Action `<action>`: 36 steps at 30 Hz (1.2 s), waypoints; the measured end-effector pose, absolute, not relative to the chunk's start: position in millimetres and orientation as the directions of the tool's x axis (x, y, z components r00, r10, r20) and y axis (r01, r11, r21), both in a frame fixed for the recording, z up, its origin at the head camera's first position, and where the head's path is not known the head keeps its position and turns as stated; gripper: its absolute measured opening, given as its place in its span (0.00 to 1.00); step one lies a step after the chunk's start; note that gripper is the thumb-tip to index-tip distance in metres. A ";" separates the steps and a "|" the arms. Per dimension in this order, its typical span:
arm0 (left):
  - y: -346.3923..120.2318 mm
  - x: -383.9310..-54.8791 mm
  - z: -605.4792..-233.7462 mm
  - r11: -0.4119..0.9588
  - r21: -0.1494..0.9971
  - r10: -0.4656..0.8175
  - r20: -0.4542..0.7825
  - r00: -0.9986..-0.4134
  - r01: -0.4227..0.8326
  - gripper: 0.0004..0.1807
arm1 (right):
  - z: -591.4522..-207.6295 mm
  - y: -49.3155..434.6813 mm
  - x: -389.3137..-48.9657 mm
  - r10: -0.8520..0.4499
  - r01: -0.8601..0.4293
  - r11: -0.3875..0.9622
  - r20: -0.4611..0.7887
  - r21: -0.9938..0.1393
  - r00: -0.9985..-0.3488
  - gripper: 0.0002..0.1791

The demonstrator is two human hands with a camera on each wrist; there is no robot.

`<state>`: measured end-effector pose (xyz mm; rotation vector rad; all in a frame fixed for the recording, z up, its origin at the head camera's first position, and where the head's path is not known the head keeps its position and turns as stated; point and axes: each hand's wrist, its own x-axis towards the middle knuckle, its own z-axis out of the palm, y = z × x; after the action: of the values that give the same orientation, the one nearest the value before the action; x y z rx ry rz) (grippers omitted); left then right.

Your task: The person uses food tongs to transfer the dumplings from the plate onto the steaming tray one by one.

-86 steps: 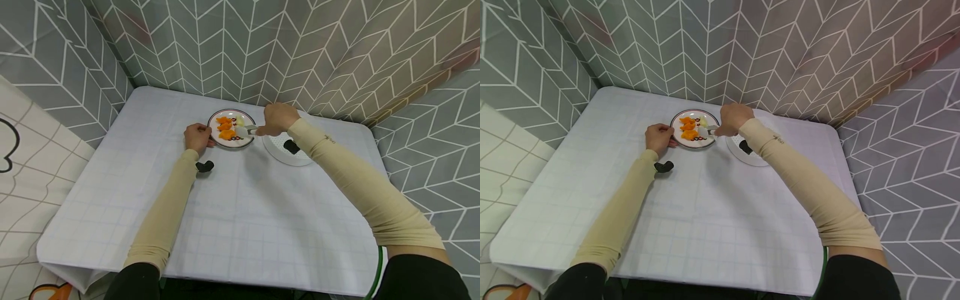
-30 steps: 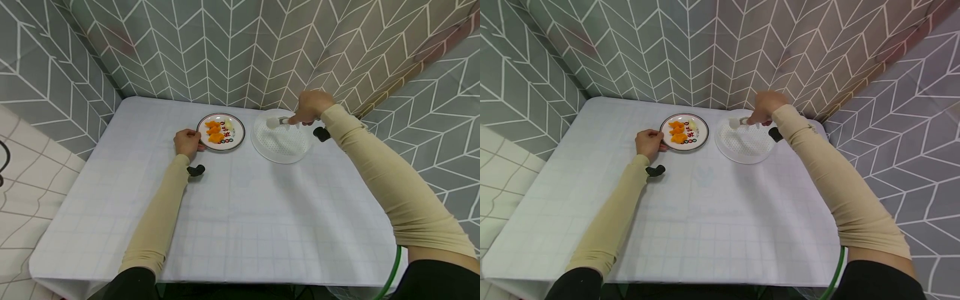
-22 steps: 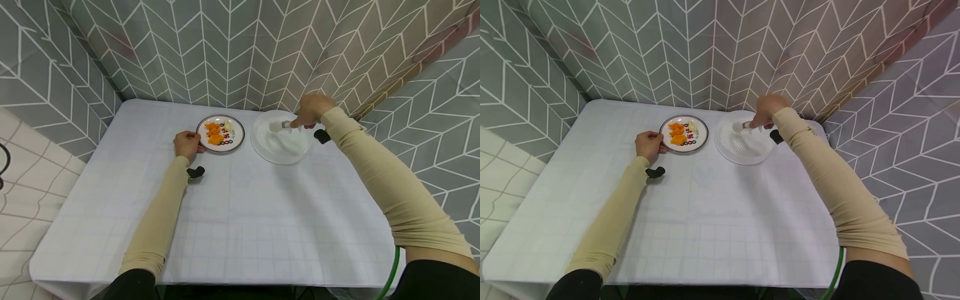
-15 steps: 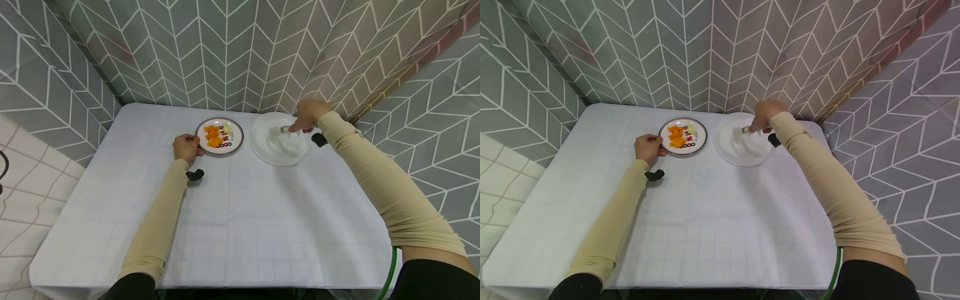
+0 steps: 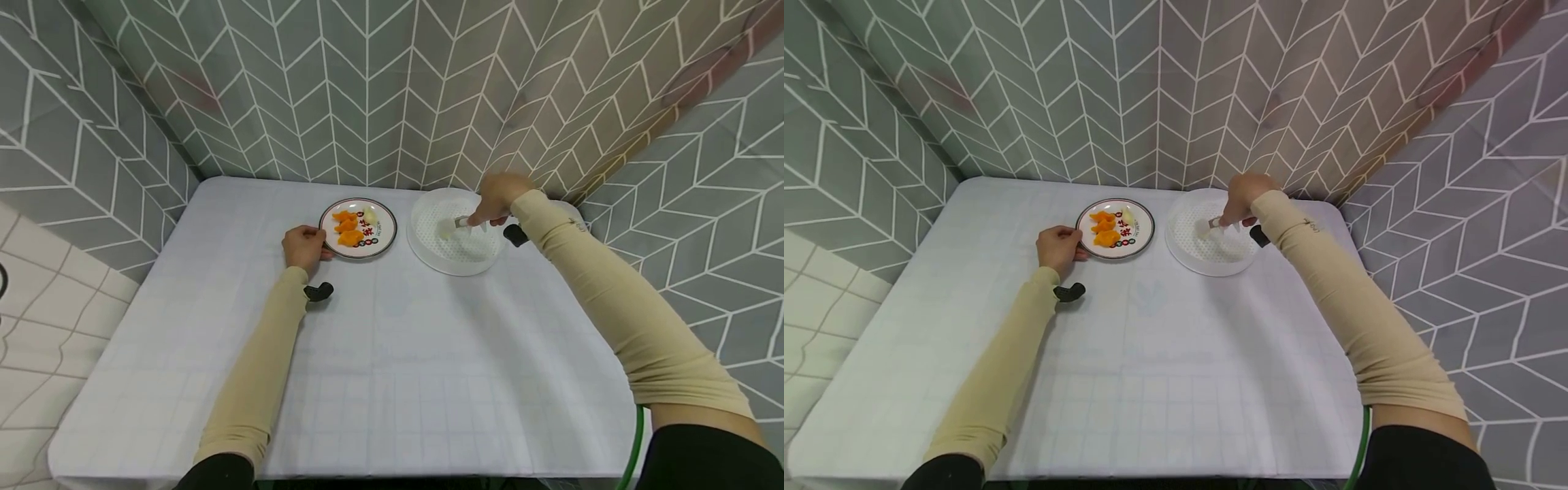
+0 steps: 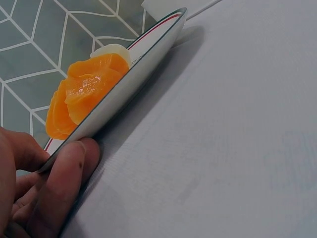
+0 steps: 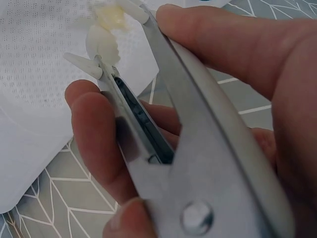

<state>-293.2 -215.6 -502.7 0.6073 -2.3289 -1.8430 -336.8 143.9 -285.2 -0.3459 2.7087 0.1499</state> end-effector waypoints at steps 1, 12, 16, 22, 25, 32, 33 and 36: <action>-215.5 -293.0 -502.6 0.182 0.953 -0.375 -0.159 -0.913 -0.241 0.20 | -286.4 143.8 -336.7 -0.217 -0.260 0.964 -0.406 0.053 -0.888 0.21; -214.0 -294.4 -506.2 0.182 0.947 -0.383 -0.181 -0.906 -0.266 0.20 | -292.0 145.1 -334.6 -0.214 -0.255 0.966 -0.403 0.050 -0.890 0.21; -213.6 -294.7 -507.0 0.179 0.947 -0.390 -0.181 -0.903 -0.267 0.19 | -292.9 145.2 -334.6 -0.209 -0.250 0.967 -0.404 0.051 -0.890 0.21; -214.0 -294.9 -508.1 0.178 0.950 -0.396 -0.168 -0.903 -0.255 0.19 | -292.7 144.3 -333.9 -0.216 -0.259 0.965 -0.408 0.051 -0.887 0.21; -214.4 -294.3 -509.0 0.181 0.950 -0.396 -0.168 -0.903 -0.256 0.19 | -293.1 143.2 -333.7 -0.214 -0.256 0.966 -0.411 0.049 -0.886 0.20; -214.1 -291.0 -507.7 0.182 0.954 -0.389 -0.153 -0.909 -0.238 0.19 | -297.5 141.2 -332.6 -0.213 -0.258 0.964 -0.402 0.061 -0.890 0.21; -214.0 -290.6 -507.4 0.185 0.955 -0.385 -0.148 -0.911 -0.233 0.19 | -298.0 141.2 -332.6 -0.214 -0.259 0.964 -0.403 0.062 -0.890 0.21; -214.0 -290.4 -506.2 0.188 0.957 -0.380 -0.138 -0.915 -0.222 0.20 | -297.7 141.4 -332.4 -0.219 -0.266 0.962 -0.402 0.064 -0.889 0.22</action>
<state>-290.4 -214.0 -506.2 0.5913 -2.3178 -1.8299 -332.4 141.4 -297.7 -0.3490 2.7122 0.1646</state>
